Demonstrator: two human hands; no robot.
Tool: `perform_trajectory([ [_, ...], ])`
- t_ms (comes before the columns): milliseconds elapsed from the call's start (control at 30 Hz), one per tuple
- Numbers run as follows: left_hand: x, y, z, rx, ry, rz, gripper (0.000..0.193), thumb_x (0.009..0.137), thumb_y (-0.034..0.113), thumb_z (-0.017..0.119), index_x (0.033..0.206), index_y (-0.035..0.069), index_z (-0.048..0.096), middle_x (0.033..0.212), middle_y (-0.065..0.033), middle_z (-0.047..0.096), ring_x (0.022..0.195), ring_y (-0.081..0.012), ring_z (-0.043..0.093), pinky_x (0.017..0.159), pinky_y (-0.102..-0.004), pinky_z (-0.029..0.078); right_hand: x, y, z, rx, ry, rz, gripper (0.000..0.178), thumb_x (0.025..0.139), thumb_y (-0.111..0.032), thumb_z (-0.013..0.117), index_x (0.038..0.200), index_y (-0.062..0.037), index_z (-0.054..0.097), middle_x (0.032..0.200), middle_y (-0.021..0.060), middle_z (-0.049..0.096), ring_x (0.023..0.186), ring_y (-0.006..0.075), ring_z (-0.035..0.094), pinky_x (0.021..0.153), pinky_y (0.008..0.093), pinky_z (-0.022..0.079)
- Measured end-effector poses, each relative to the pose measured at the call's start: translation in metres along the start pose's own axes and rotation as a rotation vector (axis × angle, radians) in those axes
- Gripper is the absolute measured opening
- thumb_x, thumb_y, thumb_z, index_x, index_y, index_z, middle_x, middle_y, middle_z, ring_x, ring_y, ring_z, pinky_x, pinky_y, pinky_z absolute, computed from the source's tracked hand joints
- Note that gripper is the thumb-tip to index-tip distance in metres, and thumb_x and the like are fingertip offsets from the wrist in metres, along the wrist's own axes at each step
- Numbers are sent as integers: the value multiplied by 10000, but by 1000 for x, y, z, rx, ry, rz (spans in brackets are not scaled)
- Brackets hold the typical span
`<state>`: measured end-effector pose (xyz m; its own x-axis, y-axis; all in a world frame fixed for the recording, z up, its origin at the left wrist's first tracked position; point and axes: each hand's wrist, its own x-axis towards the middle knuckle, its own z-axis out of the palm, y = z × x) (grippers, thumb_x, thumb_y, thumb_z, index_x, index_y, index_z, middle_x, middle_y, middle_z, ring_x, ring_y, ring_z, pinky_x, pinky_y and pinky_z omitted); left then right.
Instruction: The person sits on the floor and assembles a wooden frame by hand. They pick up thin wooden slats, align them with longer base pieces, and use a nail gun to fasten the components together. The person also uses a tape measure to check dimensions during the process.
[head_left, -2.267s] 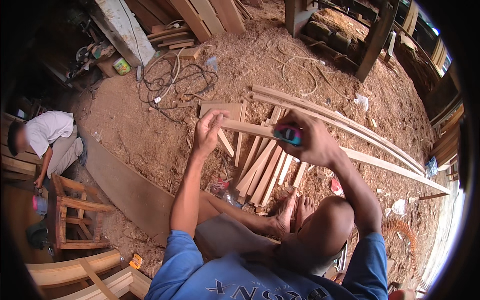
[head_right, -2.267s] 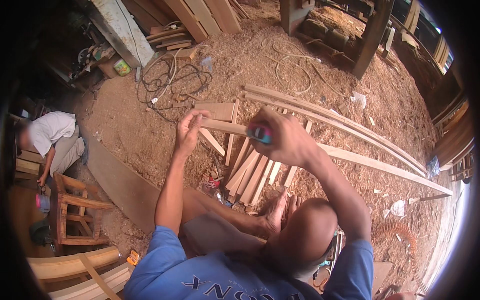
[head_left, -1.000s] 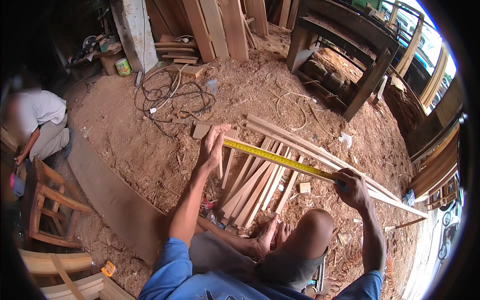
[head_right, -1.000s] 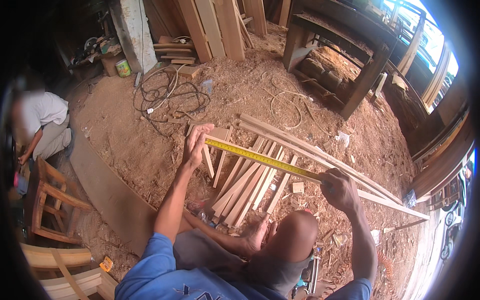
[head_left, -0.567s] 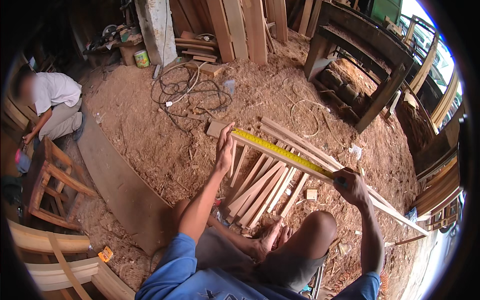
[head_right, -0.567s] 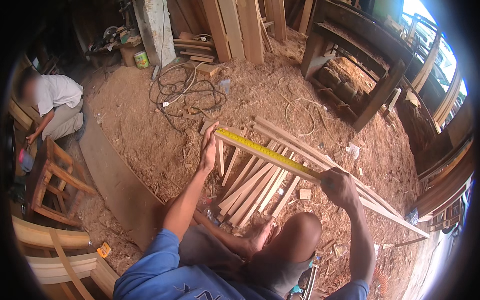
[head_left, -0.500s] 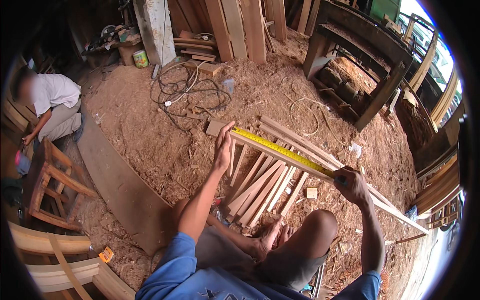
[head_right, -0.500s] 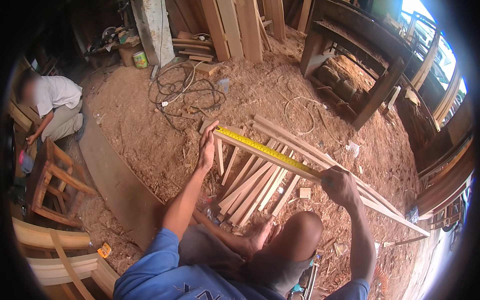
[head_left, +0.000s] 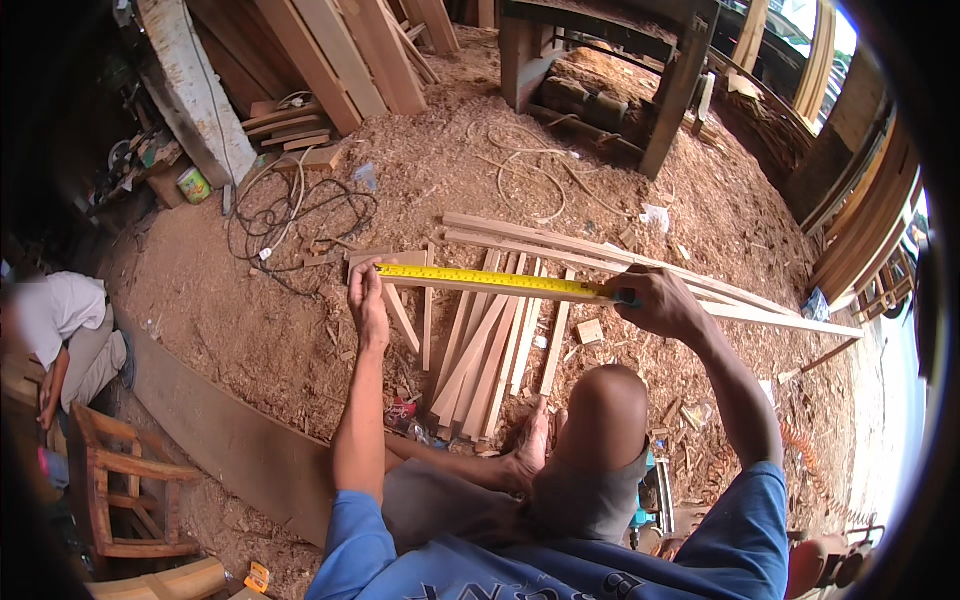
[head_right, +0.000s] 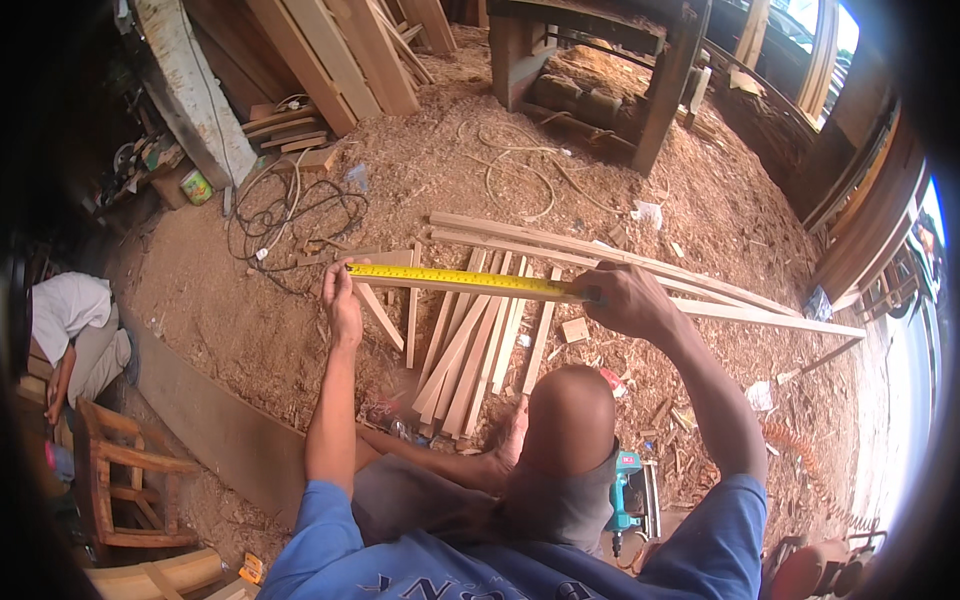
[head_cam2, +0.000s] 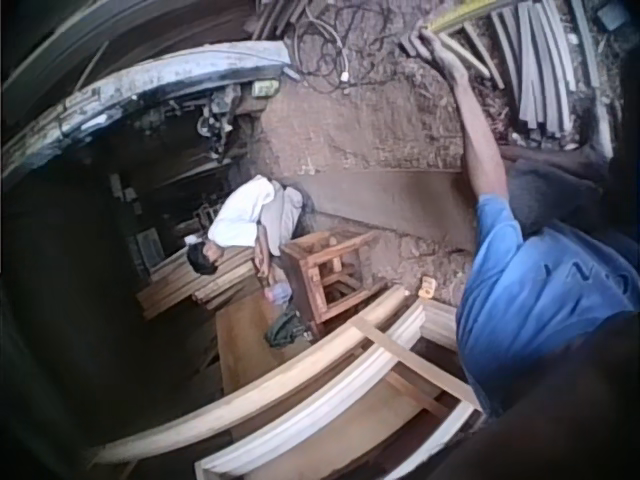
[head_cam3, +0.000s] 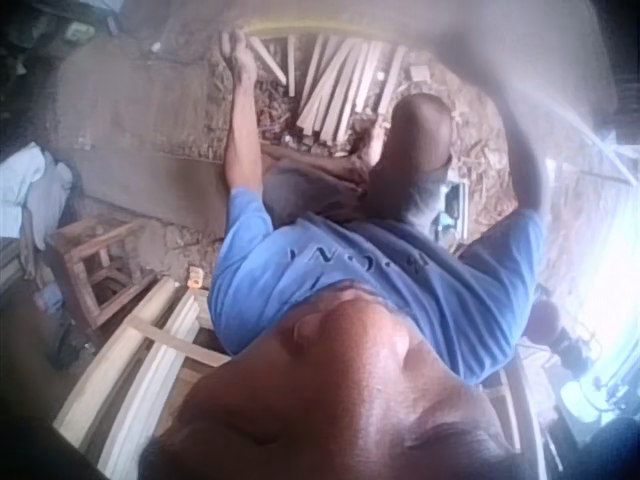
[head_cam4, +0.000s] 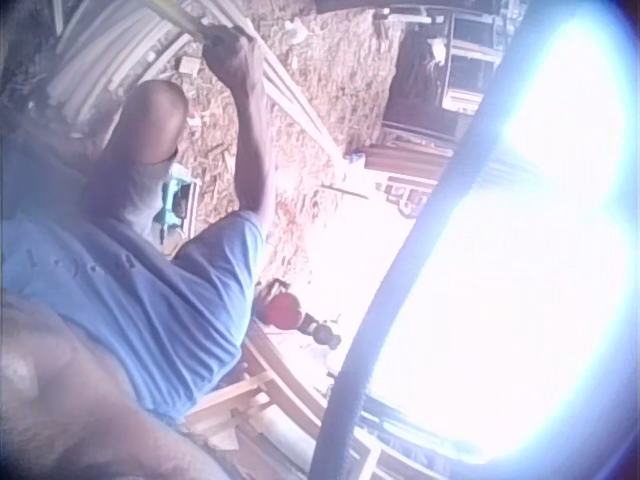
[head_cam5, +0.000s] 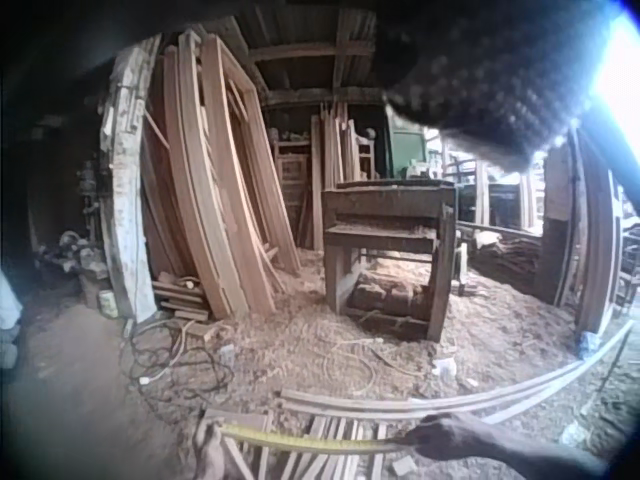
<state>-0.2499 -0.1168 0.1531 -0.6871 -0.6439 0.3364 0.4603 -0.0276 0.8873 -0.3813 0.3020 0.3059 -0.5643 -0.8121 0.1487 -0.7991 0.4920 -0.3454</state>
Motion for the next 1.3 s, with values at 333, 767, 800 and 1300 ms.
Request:
perform_trajectory([
  [333,4,35,17,720,-24,223,210,990,197,507,1024,56,659,1103,-95,699,1093,-214,610,1041,-367,369,-28,24,-7,1,109,-21,257,773,-45,705,1015,-117,754,837,81,701,694,220,642,620,362,534],
  [767,-45,25,162,1109,-649,662,325,972,340,579,1146,89,690,1053,-111,721,977,-263,676,921,-433,497,-34,22,-1,-25,165,13,391,749,-22,674,1106,-167,746,833,69,664,718,220,610,633,370,511],
  [800,-45,25,166,1094,-665,646,323,969,338,585,1148,93,693,1063,-112,721,985,-265,676,917,-435,500,-34,22,0,-14,185,3,388,751,-23,674,1103,-169,746,835,68,663,717,221,609,633,370,511],
  [1300,-50,15,174,995,-566,565,359,935,435,634,1077,115,713,1027,-96,733,940,-245,678,900,-421,452,-34,27,7,-28,236,-5,339,773,-57,689,1080,-188,750,818,52,654,696,197,596,604,355,508],
])
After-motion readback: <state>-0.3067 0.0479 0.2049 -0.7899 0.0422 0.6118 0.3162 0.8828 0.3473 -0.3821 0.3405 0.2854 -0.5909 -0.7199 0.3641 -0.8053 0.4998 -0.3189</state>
